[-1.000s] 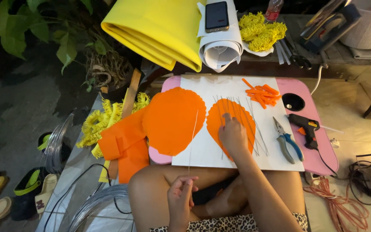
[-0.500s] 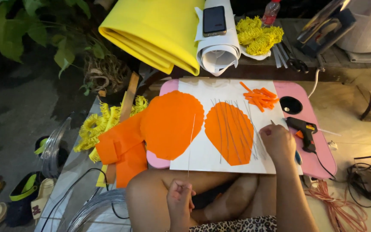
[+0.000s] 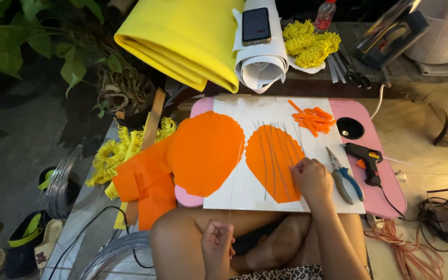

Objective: Attaching thin metal wires to orange fabric cutouts using pliers for a craft project

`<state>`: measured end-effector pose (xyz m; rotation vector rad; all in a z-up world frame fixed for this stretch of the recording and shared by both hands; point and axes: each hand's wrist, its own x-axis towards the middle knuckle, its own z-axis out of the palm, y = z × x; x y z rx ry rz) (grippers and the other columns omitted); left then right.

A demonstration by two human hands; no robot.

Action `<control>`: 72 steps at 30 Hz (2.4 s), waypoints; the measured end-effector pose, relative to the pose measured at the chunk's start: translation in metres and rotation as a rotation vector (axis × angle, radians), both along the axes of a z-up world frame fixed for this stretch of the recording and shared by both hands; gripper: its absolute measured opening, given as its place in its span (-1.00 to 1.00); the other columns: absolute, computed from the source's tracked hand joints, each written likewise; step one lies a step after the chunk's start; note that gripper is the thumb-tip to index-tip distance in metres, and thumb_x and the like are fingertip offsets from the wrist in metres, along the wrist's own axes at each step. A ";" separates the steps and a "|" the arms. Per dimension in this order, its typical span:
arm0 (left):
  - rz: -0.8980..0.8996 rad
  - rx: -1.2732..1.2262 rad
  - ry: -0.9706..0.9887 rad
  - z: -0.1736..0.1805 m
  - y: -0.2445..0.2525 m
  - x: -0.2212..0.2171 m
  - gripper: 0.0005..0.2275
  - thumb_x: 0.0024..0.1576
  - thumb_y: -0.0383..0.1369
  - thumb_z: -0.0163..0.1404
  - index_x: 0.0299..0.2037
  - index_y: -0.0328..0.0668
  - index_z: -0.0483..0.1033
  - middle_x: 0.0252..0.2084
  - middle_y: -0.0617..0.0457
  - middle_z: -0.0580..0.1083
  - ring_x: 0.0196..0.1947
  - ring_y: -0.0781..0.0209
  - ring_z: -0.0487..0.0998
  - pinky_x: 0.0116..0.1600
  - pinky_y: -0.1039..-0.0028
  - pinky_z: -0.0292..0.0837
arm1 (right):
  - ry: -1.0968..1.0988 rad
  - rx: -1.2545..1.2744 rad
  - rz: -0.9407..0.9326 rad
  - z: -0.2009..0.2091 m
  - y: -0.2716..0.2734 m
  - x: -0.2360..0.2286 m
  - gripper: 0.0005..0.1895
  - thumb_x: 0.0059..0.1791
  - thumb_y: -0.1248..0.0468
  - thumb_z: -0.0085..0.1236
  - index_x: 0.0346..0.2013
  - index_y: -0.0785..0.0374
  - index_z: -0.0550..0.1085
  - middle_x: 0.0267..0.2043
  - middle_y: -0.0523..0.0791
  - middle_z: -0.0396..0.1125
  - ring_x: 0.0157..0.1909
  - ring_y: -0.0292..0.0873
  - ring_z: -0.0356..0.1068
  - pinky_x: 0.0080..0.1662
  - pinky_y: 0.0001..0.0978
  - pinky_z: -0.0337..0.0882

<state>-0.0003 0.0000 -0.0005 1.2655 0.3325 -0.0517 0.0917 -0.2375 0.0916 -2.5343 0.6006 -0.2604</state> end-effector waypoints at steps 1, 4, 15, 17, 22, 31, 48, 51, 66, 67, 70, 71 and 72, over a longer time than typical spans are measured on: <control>0.001 0.000 0.000 0.002 -0.001 0.001 -0.89 0.03 -0.44 0.04 -0.39 -0.35 0.40 -0.63 -0.06 0.37 -0.82 0.33 0.21 -0.72 0.61 0.02 | 0.000 0.000 0.001 -0.003 -0.001 0.003 -0.83 -0.16 0.18 0.11 -0.47 0.23 0.50 -0.40 -0.13 0.35 -0.42 -0.12 0.33 -0.31 -0.33 0.35; 0.002 -0.031 0.027 0.007 -0.003 -0.001 -0.91 0.04 -0.46 0.02 -0.41 -0.33 0.39 -0.60 -0.05 0.36 -0.77 0.33 0.21 -0.69 0.61 0.03 | -0.018 -0.088 -0.006 -0.013 -0.004 0.006 -0.83 -0.14 0.19 0.06 -0.52 0.21 0.50 -0.43 -0.10 0.34 -0.44 -0.08 0.33 -0.30 -0.29 0.36; -0.016 -0.042 0.044 0.006 -0.004 -0.002 -0.92 0.04 -0.47 0.03 -0.38 -0.35 0.41 -0.60 -0.05 0.36 -0.79 0.33 0.20 -0.70 0.61 0.02 | -0.078 -0.082 0.016 -0.006 0.000 0.004 -0.83 -0.15 0.24 0.01 -0.53 0.26 0.49 -0.45 -0.09 0.35 -0.46 -0.06 0.31 -0.33 -0.28 0.34; -0.017 -0.036 0.055 0.008 -0.004 -0.003 -0.91 0.05 -0.47 0.03 -0.39 -0.35 0.41 -0.59 -0.05 0.36 -0.78 0.34 0.20 -0.70 0.62 0.02 | -0.099 -0.081 0.023 -0.008 -0.001 0.003 -0.84 -0.16 0.24 0.01 -0.52 0.26 0.48 -0.46 -0.09 0.34 -0.47 -0.07 0.31 -0.33 -0.29 0.34; -0.009 -0.007 0.089 0.014 -0.004 -0.004 -0.90 0.04 -0.44 0.04 -0.38 -0.35 0.44 -0.61 -0.07 0.36 -0.78 0.33 0.21 -0.69 0.62 0.01 | -0.128 -0.118 0.033 -0.012 -0.005 0.004 -0.82 -0.15 0.22 0.04 -0.48 0.28 0.50 -0.46 -0.08 0.35 -0.46 -0.06 0.33 -0.34 -0.29 0.35; 0.001 -0.013 0.043 0.018 -0.003 -0.004 -0.90 0.03 -0.45 0.03 -0.39 -0.36 0.41 -0.61 -0.06 0.36 -0.78 0.32 0.21 -0.69 0.60 0.03 | -0.388 -0.404 -0.056 -0.023 -0.071 0.007 -0.90 -0.18 0.22 0.19 -0.41 0.11 0.57 -0.27 -0.04 0.27 -0.21 -0.01 0.28 -0.22 -0.23 0.35; -0.024 -0.091 0.024 0.005 -0.004 -0.007 -0.89 0.05 -0.45 0.05 -0.38 -0.32 0.38 -0.60 -0.04 0.35 -0.79 0.36 0.19 -0.70 0.64 0.00 | -0.041 -0.358 0.114 -0.028 -0.057 0.055 -0.77 -0.16 0.14 0.11 -0.34 0.20 0.54 -0.35 -0.07 0.41 -0.32 -0.06 0.38 -0.24 -0.27 0.38; -0.019 -0.065 0.037 0.012 -0.005 -0.007 -0.89 0.05 -0.45 0.04 -0.40 -0.32 0.39 -0.62 -0.04 0.34 -0.79 0.35 0.20 -0.69 0.62 0.02 | 0.143 -0.331 0.086 -0.012 -0.049 0.070 -0.79 -0.17 0.19 0.08 -0.36 0.22 0.56 -0.41 -0.06 0.44 -0.38 -0.07 0.42 -0.26 -0.31 0.40; -0.016 -0.067 0.028 0.013 -0.003 -0.004 -0.91 0.05 -0.47 0.04 -0.42 -0.32 0.39 -0.62 -0.03 0.34 -0.79 0.37 0.19 -0.70 0.63 0.02 | -0.291 -0.393 0.223 -0.032 -0.050 -0.009 -0.74 -0.24 0.43 0.07 -0.44 -0.05 0.57 -0.04 -0.21 0.26 0.02 -0.14 0.20 0.03 -0.21 0.19; -0.016 -0.068 0.030 0.014 -0.003 -0.005 -0.91 0.05 -0.47 0.04 -0.42 -0.32 0.39 -0.62 -0.03 0.34 -0.79 0.37 0.19 -0.70 0.63 0.02 | -0.289 -0.394 0.223 -0.033 -0.053 -0.010 -0.74 -0.24 0.43 0.07 -0.44 -0.05 0.57 -0.04 -0.21 0.26 0.02 -0.14 0.20 0.03 -0.21 0.19; -0.019 -0.053 0.063 0.019 -0.004 -0.006 -0.88 0.04 -0.42 0.05 -0.41 -0.34 0.40 -0.61 -0.03 0.34 -0.77 0.36 0.20 -0.68 0.62 0.03 | -0.343 -0.477 0.209 -0.037 -0.058 -0.011 -0.75 -0.22 0.42 0.03 -0.43 -0.02 0.56 -0.04 -0.19 0.27 0.03 -0.12 0.21 0.09 -0.20 0.21; -0.017 -0.047 0.074 0.021 -0.005 -0.006 -0.89 0.05 -0.44 0.05 -0.41 -0.34 0.41 -0.61 -0.02 0.34 -0.76 0.36 0.20 -0.68 0.63 0.03 | -0.361 -0.478 0.208 -0.038 -0.059 -0.010 -0.74 -0.22 0.43 0.03 -0.44 -0.01 0.57 -0.07 -0.18 0.28 0.00 -0.11 0.22 0.08 -0.21 0.22; -0.016 -0.040 0.084 0.023 -0.005 -0.006 -0.90 0.05 -0.46 0.04 -0.42 -0.34 0.41 -0.60 -0.01 0.34 -0.76 0.37 0.20 -0.68 0.64 0.02 | -0.379 -0.478 0.206 -0.039 -0.060 -0.009 -0.73 -0.23 0.45 0.03 -0.45 -0.01 0.58 -0.10 -0.18 0.29 -0.03 -0.11 0.24 0.07 -0.23 0.24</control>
